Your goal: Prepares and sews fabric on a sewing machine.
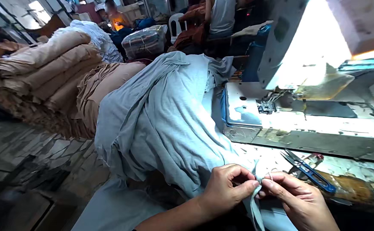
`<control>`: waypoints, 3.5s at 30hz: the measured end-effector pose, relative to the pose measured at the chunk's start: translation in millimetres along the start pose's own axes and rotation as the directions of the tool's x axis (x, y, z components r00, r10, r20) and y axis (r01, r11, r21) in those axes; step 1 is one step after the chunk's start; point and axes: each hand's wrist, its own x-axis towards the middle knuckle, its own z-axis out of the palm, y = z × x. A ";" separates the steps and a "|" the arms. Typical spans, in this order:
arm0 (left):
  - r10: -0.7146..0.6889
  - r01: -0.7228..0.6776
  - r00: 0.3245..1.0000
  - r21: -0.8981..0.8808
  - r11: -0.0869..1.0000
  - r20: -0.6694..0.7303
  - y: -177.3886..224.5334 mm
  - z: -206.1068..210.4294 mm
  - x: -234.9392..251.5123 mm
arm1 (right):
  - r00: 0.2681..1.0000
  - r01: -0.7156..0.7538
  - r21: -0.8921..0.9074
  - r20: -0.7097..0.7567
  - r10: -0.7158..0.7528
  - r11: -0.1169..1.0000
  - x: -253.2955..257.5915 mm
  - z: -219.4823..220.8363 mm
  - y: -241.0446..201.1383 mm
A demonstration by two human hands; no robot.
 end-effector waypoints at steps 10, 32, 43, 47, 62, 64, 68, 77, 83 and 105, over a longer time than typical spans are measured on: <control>0.016 -0.016 1.000 0.006 1.000 0.002 -3.1 -18.0 -5.3 | 0.999 0.022 -0.063 0.032 -0.020 0.998 7.2 12.4 7.2; -0.261 0.283 0.958 -0.549 0.786 0.120 6.1 -12.1 5.6 | 0.980 0.059 -0.322 -0.160 -0.116 0.945 -10.6 1.0 1.3; -0.158 0.199 0.980 -0.470 0.860 0.125 19.9 -63.6 -1.4 | 0.938 -0.269 0.576 -0.026 0.347 0.772 -7.7 -17.0 -2.5; -0.102 0.089 0.979 0.078 0.993 0.178 13.3 -63.5 -12.5 | 0.943 -0.268 0.639 0.021 0.331 0.721 -1.9 -12.4 -8.0; -0.176 0.193 0.978 -0.178 0.965 0.109 12.7 -67.6 -12.7 | 0.973 -0.227 0.549 0.159 0.167 0.804 -7.3 -14.5 -3.4; -0.189 0.205 0.978 -0.234 0.951 0.089 15.2 -69.7 -12.2 | 0.975 -0.217 0.541 0.167 0.149 0.813 -7.0 -14.4 -2.6; -0.197 0.224 0.973 -0.304 0.926 0.117 16.8 -67.9 -12.2 | 0.979 -0.197 0.516 0.151 0.138 0.834 -7.9 -14.1 -3.3; -0.201 0.224 0.974 -0.397 0.890 0.101 18.4 -62.3 -11.1 | 0.981 -0.196 0.466 0.102 0.168 0.863 -11.5 -14.7 -4.7; -0.218 0.242 0.970 -0.298 0.924 0.112 18.7 -68.4 -13.5 | 0.980 -0.187 0.426 0.014 0.200 0.885 -12.6 -19.1 -7.4; -0.151 0.162 0.987 -0.293 0.942 0.061 25.8 -74.2 -10.6 | 1.000 -0.017 0.247 0.015 0.014 0.969 3.2 -17.5 -8.2</control>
